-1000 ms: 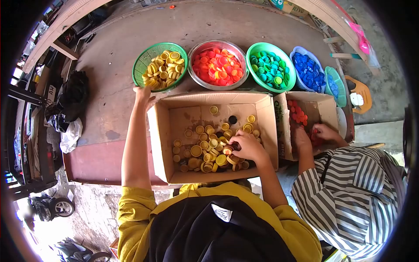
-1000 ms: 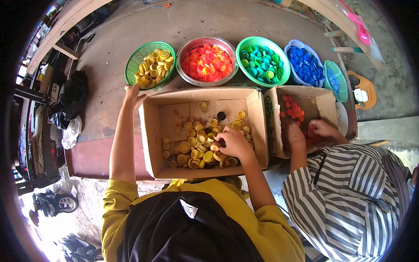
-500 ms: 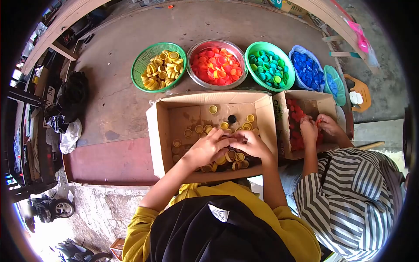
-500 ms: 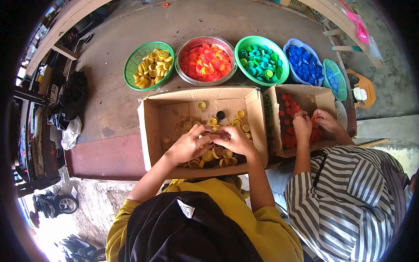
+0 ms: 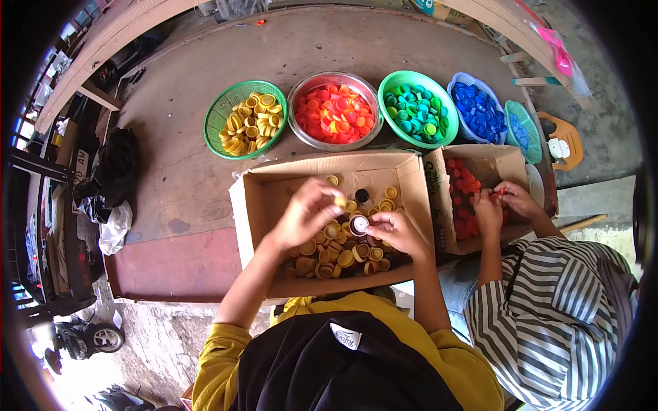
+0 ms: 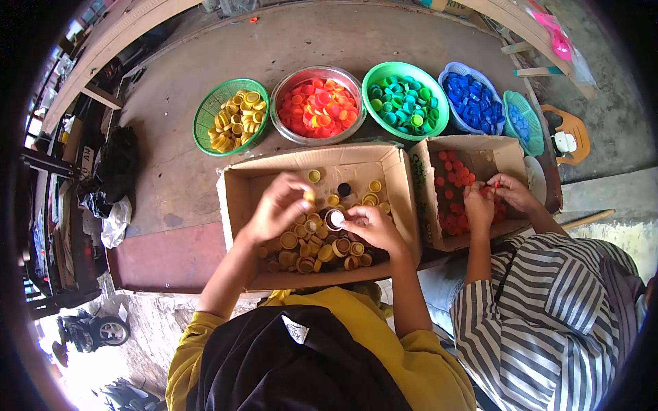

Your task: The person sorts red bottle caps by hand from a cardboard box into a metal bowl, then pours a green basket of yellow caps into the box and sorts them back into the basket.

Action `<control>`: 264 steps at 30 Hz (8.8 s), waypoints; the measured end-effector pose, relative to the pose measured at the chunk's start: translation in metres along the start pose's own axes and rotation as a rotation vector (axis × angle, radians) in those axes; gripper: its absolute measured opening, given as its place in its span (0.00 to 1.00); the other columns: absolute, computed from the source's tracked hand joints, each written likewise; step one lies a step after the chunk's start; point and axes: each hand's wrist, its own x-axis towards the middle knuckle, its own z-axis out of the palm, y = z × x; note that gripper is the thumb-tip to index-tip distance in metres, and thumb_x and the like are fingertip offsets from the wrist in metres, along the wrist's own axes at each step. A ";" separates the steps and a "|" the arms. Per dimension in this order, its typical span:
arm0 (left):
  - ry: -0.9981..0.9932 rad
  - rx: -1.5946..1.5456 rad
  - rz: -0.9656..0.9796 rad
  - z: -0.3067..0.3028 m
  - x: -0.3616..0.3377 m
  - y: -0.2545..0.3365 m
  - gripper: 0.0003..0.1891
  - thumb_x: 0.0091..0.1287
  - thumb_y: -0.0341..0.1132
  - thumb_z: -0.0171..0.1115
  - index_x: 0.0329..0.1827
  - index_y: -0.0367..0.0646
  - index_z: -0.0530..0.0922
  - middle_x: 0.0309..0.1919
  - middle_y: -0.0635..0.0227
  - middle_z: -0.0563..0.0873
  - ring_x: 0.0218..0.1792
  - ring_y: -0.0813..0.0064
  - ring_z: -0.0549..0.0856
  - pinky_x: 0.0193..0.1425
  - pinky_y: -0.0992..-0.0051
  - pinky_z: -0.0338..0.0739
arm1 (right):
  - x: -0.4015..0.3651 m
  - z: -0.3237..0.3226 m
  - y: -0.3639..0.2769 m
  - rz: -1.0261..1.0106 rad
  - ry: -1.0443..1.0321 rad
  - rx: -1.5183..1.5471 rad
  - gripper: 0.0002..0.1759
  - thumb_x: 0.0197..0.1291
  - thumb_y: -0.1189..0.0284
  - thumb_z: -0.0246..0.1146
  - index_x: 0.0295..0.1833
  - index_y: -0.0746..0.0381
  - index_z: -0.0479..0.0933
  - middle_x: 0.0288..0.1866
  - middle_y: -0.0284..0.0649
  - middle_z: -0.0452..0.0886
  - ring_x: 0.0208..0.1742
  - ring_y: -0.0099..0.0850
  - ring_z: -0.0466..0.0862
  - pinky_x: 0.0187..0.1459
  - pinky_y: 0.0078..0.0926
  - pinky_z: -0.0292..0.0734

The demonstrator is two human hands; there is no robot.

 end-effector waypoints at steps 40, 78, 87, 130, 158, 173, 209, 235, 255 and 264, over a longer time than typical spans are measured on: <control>-0.224 0.774 -0.011 0.079 0.009 -0.100 0.15 0.56 0.36 0.59 0.46 0.44 0.72 0.47 0.61 0.71 0.52 0.60 0.68 0.55 0.65 0.66 | 0.051 -0.016 0.039 -0.249 0.820 -1.038 0.20 0.50 0.77 0.60 0.51 0.62 0.66 0.38 0.49 0.75 0.43 0.48 0.76 0.44 0.40 0.72; 0.287 0.486 -0.132 -0.106 0.033 -0.030 0.30 0.54 0.27 0.64 0.61 0.36 0.63 0.50 0.53 0.72 0.49 0.59 0.76 0.51 0.63 0.74 | 0.030 0.043 -0.055 -0.415 0.159 -0.293 0.06 0.54 0.78 0.62 0.37 0.66 0.74 0.30 0.33 0.80 0.32 0.18 0.77 0.32 0.15 0.70; 0.089 0.099 -0.184 -0.071 0.008 0.022 0.15 0.55 0.31 0.66 0.44 0.38 0.77 0.38 0.65 0.81 0.41 0.73 0.80 0.45 0.74 0.76 | 0.056 0.068 -0.078 -0.339 0.119 0.331 0.11 0.57 0.78 0.60 0.46 0.67 0.71 0.40 0.36 0.78 0.40 0.22 0.78 0.40 0.17 0.74; -0.102 0.575 -0.525 0.027 -0.115 -0.038 0.17 0.57 0.26 0.56 0.50 0.38 0.69 0.47 0.50 0.68 0.47 0.49 0.75 0.48 0.62 0.74 | 0.204 0.104 -0.148 -0.823 0.253 -0.567 0.07 0.52 0.73 0.60 0.34 0.67 0.74 0.25 0.49 0.77 0.27 0.41 0.80 0.30 0.35 0.74; 0.585 0.672 -0.005 -0.119 0.015 -0.022 0.25 0.54 0.23 0.59 0.56 0.38 0.65 0.46 0.53 0.74 0.49 0.54 0.74 0.48 0.65 0.75 | 0.098 0.084 0.014 -0.685 0.185 -1.094 0.19 0.37 0.76 0.66 0.42 0.59 0.77 0.39 0.39 0.74 0.44 0.38 0.74 0.45 0.35 0.71; -0.041 0.879 -0.584 0.013 -0.101 -0.048 0.17 0.51 0.22 0.57 0.46 0.38 0.69 0.48 0.52 0.69 0.50 0.54 0.71 0.52 0.65 0.72 | 0.226 0.120 -0.114 -1.000 0.476 -0.825 0.33 0.47 0.70 0.66 0.61 0.58 0.63 0.47 0.46 0.72 0.47 0.42 0.75 0.47 0.37 0.72; 0.345 0.357 -0.379 0.000 -0.080 -0.045 0.19 0.63 0.27 0.51 0.57 0.36 0.63 0.47 0.47 0.73 0.48 0.52 0.75 0.50 0.63 0.73 | 0.122 0.094 -0.099 -0.749 0.120 -0.406 0.21 0.46 0.75 0.64 0.50 0.61 0.74 0.32 0.39 0.80 0.23 0.27 0.77 0.27 0.23 0.74; 0.218 0.596 -0.263 -0.001 -0.056 -0.017 0.13 0.60 0.28 0.54 0.48 0.37 0.68 0.42 0.51 0.77 0.45 0.50 0.77 0.51 0.61 0.72 | 0.090 0.052 0.019 -0.378 0.026 -1.140 0.21 0.45 0.68 0.65 0.48 0.58 0.74 0.45 0.43 0.73 0.44 0.41 0.78 0.43 0.35 0.77; 0.182 0.442 -0.044 -0.017 -0.013 0.006 0.20 0.51 0.29 0.68 0.48 0.38 0.73 0.46 0.59 0.73 0.45 0.68 0.77 0.41 0.74 0.76 | 0.078 0.049 -0.011 -0.137 -0.023 0.346 0.11 0.57 0.69 0.63 0.37 0.61 0.69 0.33 0.32 0.77 0.31 0.18 0.77 0.35 0.16 0.74; 0.092 0.353 -0.081 -0.001 -0.031 -0.003 0.17 0.53 0.30 0.65 0.45 0.37 0.74 0.38 0.58 0.78 0.42 0.57 0.77 0.47 0.66 0.74 | 0.061 0.056 -0.008 -0.078 -0.057 0.610 0.09 0.58 0.68 0.61 0.36 0.61 0.69 0.38 0.35 0.77 0.38 0.22 0.78 0.40 0.17 0.74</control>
